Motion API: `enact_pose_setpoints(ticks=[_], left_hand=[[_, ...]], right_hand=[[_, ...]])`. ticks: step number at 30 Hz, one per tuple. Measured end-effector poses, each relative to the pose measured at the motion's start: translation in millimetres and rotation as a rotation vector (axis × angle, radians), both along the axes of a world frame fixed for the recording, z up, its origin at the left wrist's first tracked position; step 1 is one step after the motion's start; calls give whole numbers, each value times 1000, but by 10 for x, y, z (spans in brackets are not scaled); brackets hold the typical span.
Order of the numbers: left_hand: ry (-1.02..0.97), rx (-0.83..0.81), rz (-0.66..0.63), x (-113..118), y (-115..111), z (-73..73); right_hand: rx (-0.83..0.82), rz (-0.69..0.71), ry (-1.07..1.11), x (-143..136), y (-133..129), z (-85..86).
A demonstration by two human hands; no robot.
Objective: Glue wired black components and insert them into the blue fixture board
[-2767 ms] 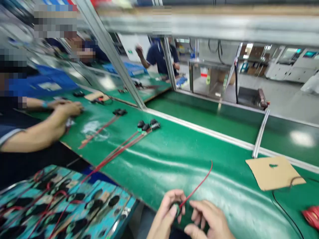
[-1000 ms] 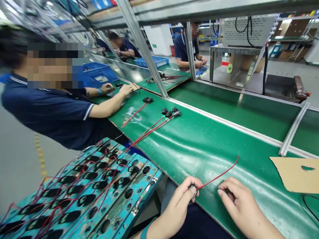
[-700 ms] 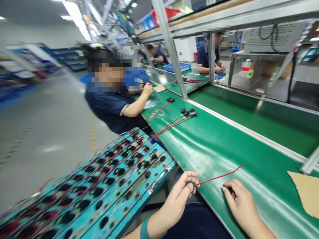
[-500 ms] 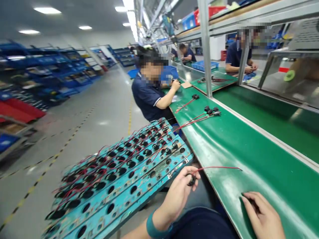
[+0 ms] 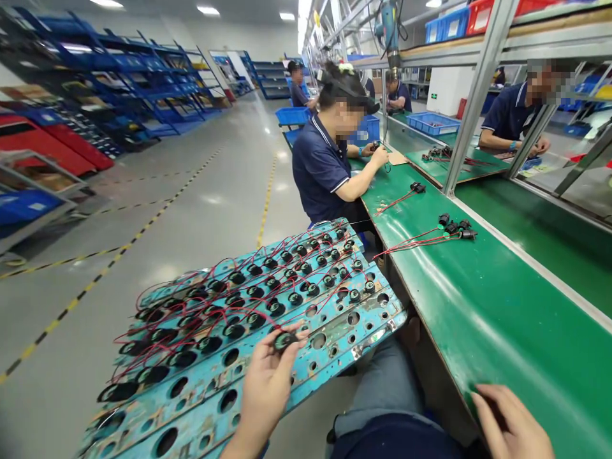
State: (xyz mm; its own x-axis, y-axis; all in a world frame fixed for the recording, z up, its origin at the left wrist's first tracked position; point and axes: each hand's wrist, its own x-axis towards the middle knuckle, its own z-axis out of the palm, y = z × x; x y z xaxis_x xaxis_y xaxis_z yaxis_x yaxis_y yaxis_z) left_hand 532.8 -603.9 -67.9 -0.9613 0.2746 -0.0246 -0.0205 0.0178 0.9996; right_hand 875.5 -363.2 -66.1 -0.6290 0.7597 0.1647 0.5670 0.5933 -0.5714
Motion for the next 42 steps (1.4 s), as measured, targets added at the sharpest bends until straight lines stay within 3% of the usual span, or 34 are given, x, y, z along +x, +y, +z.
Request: enact_pose_setpoints(ticks=[3, 6, 8, 10, 14, 18, 20, 22, 25, 28, 35, 42], left_hand=[[-15, -22, -49, -39, 90, -363], [-4, -45, -81, -27, 136, -658], [25, -56, -98, -5, 136, -802], [74, -74, -118, 21, 125, -907], [193, -146, -155, 58, 88, -1025], [299, -223, -165, -31, -6, -1014], [498, -278, -143, -185, -73, -956], [820, -367, -179, -411, -116, -880], [1113, -546, -440, -776, -92, -798], [1119, -673, -590, -989, -5, -836], [1096, -720, -584, -990, 57, -1121], [1023, -753, -519, -1058, -34, -1130]], right_hand=[[-93, 335, 89, -1049, -294, 173], [-232, 577, 181, -2020, -624, 168], [-296, 631, 172, -2477, -815, 73], [-329, 640, 142, -2753, -961, -46], [-354, 612, 101, -2923, -1068, -257], [-324, 598, 91, -2976, -934, -449], [-293, 597, 89, -3035, -835, -548], [-267, 605, 88, -3105, -755, -641], [-247, 612, 80, -3196, -685, -756], [-220, 582, 49, -3264, -666, -835], [-124, 477, -113, -3387, -712, -909], [-104, 445, -238, -3482, -726, -913]])
